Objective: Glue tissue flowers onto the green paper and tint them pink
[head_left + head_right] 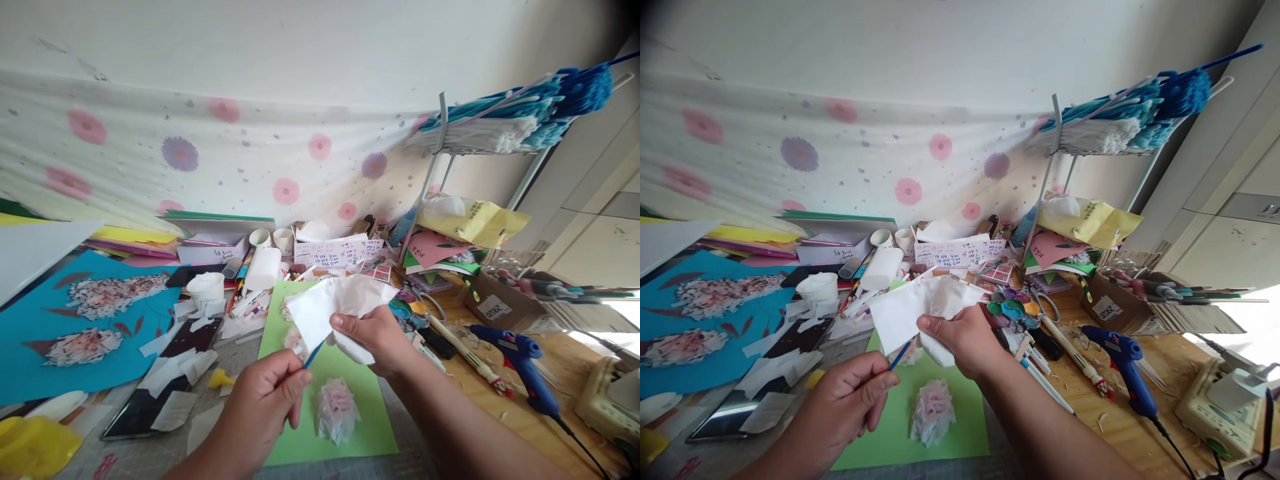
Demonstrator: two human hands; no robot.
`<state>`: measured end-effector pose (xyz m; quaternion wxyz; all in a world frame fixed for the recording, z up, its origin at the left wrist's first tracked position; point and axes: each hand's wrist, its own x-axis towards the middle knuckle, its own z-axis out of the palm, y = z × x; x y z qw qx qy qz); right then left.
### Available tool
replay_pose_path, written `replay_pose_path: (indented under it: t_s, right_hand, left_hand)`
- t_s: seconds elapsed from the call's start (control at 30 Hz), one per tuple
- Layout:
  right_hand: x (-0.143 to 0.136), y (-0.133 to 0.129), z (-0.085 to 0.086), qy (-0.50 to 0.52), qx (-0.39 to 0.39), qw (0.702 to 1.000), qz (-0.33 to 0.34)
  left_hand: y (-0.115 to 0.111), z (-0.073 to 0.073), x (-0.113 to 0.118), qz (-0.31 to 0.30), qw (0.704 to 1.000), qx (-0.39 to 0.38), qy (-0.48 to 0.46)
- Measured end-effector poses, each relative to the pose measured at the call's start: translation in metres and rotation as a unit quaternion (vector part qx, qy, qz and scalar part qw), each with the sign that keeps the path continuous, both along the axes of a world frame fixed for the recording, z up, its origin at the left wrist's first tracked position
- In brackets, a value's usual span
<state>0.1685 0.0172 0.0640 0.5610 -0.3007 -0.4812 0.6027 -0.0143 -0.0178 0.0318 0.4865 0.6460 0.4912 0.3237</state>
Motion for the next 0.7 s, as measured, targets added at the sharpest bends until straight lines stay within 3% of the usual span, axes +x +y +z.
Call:
replay_pose_path:
  t_s: [0.13, 0.5, 0.6, 0.7]
  right_hand:
    - [-0.005, 0.002, 0.0, 0.076, -0.038, 0.995, 0.057]
    - [-0.001, 0.005, 0.0, 0.117, -0.049, 0.99, 0.069]
    - [0.001, 0.009, 0.0, 0.093, -0.03, 0.995, 0.036]
    - [0.011, 0.012, 0.013, 0.04, -0.005, 0.997, -0.063]
  left_hand:
    - [0.002, -0.004, 0.0, -0.007, 1.0, -0.012, -0.002]
    - [0.005, 0.003, 0.001, -0.01, 0.995, -0.074, -0.058]
    - [0.004, 0.004, 0.002, 0.002, 0.994, -0.077, -0.084]
    - [0.005, 0.008, 0.001, 0.02, 0.988, -0.078, -0.131]
